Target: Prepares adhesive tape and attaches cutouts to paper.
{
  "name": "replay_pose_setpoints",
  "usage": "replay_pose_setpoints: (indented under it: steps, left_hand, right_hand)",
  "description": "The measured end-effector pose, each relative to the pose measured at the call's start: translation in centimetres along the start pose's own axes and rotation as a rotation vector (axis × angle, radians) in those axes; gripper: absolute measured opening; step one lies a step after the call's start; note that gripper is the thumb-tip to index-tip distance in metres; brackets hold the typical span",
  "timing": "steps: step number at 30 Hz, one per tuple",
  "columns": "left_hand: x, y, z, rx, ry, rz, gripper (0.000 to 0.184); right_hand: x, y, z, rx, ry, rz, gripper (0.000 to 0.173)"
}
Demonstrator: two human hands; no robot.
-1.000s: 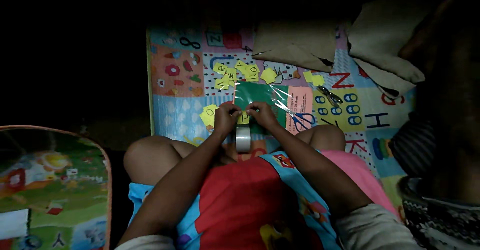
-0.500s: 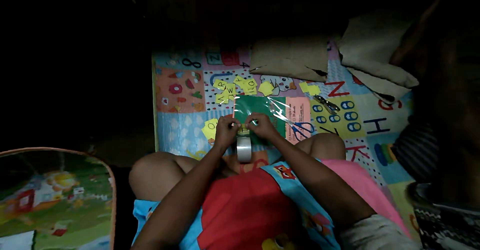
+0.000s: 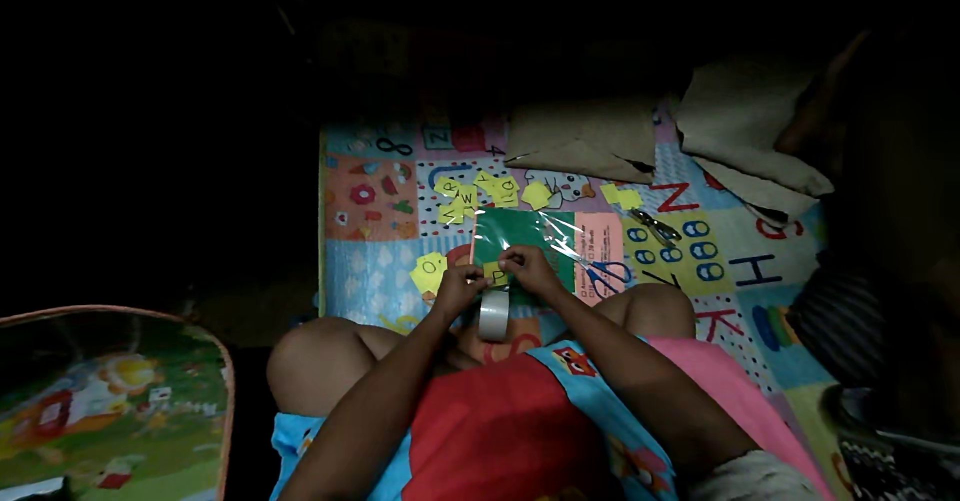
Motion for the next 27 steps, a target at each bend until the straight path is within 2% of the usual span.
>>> replay_pose_setpoints:
  steps: [7,9,11,12,15,17,21,25,27]
  left_hand:
    - [1.4,-0.6,0.8,0.028,0.002,-0.125,0.026]
    - [1.5,-0.8,0.8,0.011,0.018,-0.184,0.025]
    - [1.7,-0.9,1.1,-0.002,0.019,-0.215,0.025]
    - [1.9,-1.0,1.2,-0.006,0.018,-0.221,0.025]
    - [1.9,-1.1,1.2,-0.008,0.031,-0.251,0.027]
    - [1.9,-1.2,1.1,-0.007,0.043,-0.276,0.027]
    - [1.7,-1.2,1.0,0.006,0.051,-0.298,0.026]
    - [1.6,-1.4,1.1,0.030,0.059,-0.364,0.022]
    - [1.5,-1.5,1.1,0.011,0.074,-0.371,0.018]
  right_hand:
    - [-0.5,0.1,0.3,-0.018,-0.077,0.070,0.020]
    - [-0.8,-0.1,0.3,0.027,-0.132,0.137,0.040]
    - [-1.4,-0.6,0.2,0.167,-0.213,0.177,0.066]
    - [-1.9,-1.0,0.0,0.253,-0.232,0.172,0.073]
    - [-2.6,-2.4,-0.9,0.467,-0.224,0.138,0.074]
    - [-2.9,-3.2,-1.1,0.532,-0.210,0.127,0.071]
    - [-2.7,-3.4,-1.1,0.507,-0.257,0.097,0.053]
    - [-3.3,-3.5,-1.0,0.483,-0.248,0.132,0.053]
    - [-3.4,-3.5,-1.0,0.463,-0.246,0.148,0.060]
Point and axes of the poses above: each hand's wrist, its own z-axis towards the middle knuckle, its own y-axis out of the back of the hand, x = y × z, the point moved 4 cm from there along z, towards the middle knuckle, and after that the axes turned 3 degrees about -z, right-handed, at the moved point
